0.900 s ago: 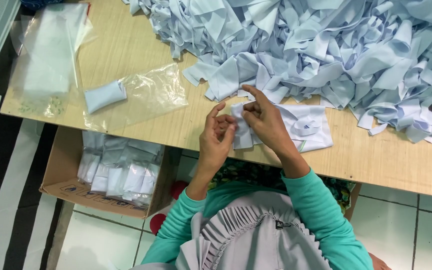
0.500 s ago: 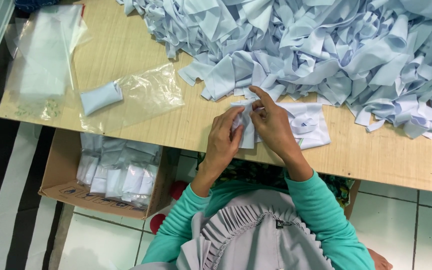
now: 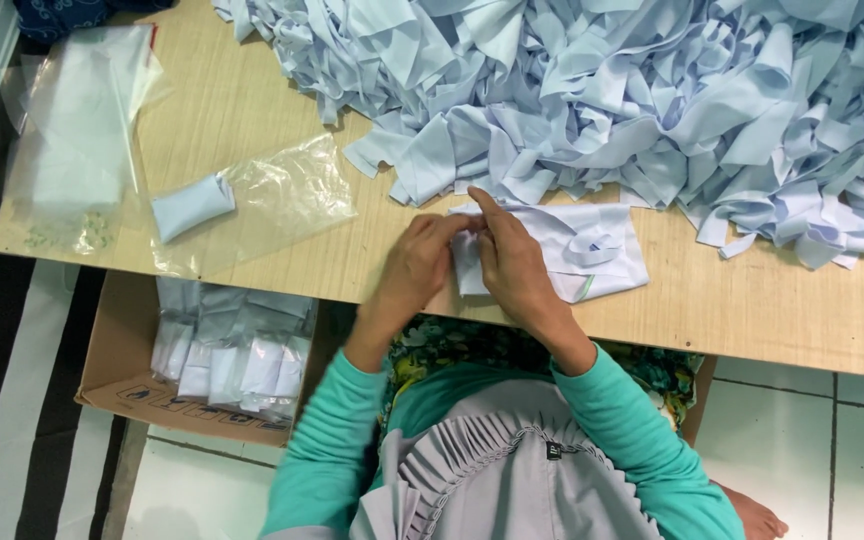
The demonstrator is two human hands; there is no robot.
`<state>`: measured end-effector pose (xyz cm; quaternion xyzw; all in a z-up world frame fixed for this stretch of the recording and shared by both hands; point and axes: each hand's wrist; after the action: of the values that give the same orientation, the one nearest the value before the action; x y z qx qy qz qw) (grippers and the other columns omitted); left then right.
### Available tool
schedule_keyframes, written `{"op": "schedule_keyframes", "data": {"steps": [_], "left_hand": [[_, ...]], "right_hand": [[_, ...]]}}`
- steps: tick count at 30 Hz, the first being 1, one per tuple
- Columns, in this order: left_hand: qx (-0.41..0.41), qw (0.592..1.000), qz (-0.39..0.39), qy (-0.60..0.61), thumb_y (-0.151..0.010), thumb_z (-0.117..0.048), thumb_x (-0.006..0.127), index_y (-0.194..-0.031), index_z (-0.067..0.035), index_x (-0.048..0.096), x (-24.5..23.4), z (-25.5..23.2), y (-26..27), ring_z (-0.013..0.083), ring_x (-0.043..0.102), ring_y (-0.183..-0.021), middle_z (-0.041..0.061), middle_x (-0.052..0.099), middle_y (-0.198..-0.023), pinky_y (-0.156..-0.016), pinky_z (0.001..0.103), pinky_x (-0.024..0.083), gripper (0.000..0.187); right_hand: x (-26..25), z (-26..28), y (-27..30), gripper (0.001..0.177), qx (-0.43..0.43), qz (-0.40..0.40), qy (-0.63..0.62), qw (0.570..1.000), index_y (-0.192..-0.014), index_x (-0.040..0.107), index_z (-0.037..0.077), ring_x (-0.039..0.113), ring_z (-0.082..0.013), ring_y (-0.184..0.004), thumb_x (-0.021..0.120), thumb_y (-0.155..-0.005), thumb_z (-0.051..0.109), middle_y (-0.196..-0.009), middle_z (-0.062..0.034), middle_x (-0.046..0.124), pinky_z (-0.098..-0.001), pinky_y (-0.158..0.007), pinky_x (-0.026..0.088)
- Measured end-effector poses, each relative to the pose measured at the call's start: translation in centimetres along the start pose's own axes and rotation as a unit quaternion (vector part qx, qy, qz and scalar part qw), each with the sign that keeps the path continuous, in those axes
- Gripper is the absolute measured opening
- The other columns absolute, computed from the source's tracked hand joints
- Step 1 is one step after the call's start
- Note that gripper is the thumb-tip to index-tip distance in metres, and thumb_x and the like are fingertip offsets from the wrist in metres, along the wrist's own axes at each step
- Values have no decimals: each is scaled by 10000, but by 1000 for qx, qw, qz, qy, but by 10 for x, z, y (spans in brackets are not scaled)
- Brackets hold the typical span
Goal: The person folds strips of white fabric by hand on a table, placing finished pieces into a plastic bag and then into a cardboard box.
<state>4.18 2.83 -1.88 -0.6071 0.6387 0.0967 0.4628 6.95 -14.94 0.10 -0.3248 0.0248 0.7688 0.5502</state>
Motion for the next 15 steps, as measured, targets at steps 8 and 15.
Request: {"op": "schedule_keyframes", "data": {"steps": [8, 15], "left_hand": [[211, 951, 42, -223, -1022, -138, 582, -1130, -252, 681, -24, 17, -29, 178, 580, -1208, -48, 704, -1158, -897, 333, 499, 186], [296, 919, -11, -259, -1071, -265, 558, -1072, -233, 699, -17, 29, -27, 193, 634, -1200, -4, 715, -1221, -931, 337, 523, 144]], "right_hand": [[-29, 0, 0, 585, 90, 13, -74, 993, -1519, 490, 133, 720, -335, -887, 519, -979, -91, -1060, -190, 727, -473, -806, 576], [-59, -39, 3, 307, -26, -81, 337, 938, -1226, 744, 182, 559, -212, -976, 770, -933, 94, -1074, -50, 618, -379, -832, 525]]}}
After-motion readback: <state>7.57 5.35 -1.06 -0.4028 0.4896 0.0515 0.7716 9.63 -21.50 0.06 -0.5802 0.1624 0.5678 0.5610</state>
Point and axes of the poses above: each hand's wrist, its own y-axis away from the middle knuckle, its own x-axis out of the palm, z = x × y
